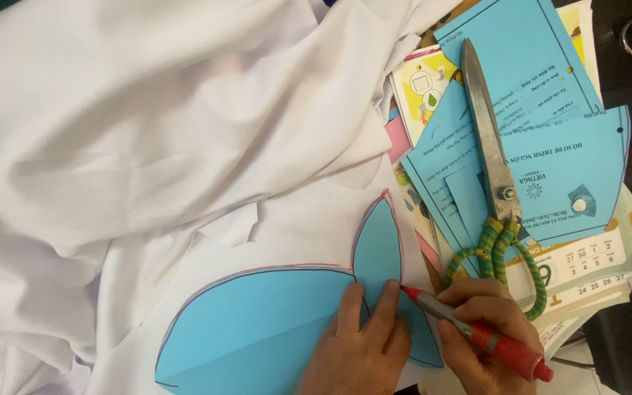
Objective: The person traces the outline of a fish-shaped blue template onto a white cloth using a red marker, then begins cutting the cloth following the traced line with shears.
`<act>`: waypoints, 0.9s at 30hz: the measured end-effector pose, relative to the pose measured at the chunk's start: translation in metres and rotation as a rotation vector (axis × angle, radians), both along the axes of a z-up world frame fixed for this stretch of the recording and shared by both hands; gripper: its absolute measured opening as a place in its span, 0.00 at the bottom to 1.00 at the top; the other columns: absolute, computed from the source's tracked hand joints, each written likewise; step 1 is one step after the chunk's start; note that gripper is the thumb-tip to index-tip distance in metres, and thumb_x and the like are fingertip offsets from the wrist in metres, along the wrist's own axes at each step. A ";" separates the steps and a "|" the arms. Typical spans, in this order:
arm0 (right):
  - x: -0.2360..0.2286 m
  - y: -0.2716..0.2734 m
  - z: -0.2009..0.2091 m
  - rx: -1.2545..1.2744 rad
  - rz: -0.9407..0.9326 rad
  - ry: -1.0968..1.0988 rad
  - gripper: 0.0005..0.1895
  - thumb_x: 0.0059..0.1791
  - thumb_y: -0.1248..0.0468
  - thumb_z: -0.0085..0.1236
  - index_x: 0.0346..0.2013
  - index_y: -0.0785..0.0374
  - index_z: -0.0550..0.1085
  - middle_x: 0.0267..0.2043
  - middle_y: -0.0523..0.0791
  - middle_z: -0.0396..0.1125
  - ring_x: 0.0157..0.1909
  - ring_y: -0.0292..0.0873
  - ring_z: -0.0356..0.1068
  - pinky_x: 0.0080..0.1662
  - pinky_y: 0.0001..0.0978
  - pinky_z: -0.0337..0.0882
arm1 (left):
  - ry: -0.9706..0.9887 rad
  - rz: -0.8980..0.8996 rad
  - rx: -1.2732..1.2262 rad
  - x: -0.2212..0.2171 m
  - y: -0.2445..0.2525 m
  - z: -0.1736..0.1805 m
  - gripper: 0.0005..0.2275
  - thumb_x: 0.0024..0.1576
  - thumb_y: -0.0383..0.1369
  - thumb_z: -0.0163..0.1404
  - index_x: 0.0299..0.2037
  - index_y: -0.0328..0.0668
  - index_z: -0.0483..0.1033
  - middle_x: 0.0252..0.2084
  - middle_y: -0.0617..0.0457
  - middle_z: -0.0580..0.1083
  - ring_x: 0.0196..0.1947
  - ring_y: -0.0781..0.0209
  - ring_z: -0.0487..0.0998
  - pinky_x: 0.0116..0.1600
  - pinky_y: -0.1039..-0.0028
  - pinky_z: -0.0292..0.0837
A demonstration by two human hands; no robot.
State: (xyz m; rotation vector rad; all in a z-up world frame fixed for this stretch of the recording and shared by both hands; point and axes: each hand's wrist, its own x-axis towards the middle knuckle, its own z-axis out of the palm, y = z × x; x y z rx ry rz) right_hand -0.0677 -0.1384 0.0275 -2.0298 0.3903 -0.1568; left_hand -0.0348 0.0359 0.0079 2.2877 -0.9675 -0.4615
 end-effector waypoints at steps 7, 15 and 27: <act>-0.005 -0.001 0.001 -0.012 0.007 -0.029 0.09 0.44 0.67 0.60 0.35 0.60 0.68 0.42 0.52 0.72 0.42 0.44 0.76 0.53 0.35 0.78 | -0.023 0.040 0.030 -0.007 -0.006 -0.003 0.07 0.57 0.30 0.57 0.41 0.35 0.80 0.67 0.39 0.68 0.59 0.24 0.65 0.49 0.46 0.74; -0.015 -0.005 0.000 -0.021 -0.001 -0.053 0.11 0.43 0.69 0.60 0.35 0.61 0.67 0.40 0.52 0.71 0.43 0.44 0.74 0.53 0.34 0.77 | -0.089 0.050 0.030 -0.014 -0.007 -0.006 0.10 0.59 0.32 0.56 0.47 0.37 0.80 0.67 0.36 0.68 0.58 0.23 0.65 0.54 0.43 0.71; -0.038 -0.019 -0.004 -0.151 -0.023 -0.016 0.11 0.41 0.65 0.63 0.33 0.61 0.69 0.42 0.52 0.74 0.43 0.43 0.76 0.51 0.33 0.77 | -0.174 0.074 0.067 -0.020 -0.009 -0.008 0.13 0.60 0.36 0.55 0.53 0.45 0.79 0.68 0.36 0.66 0.58 0.24 0.65 0.55 0.43 0.71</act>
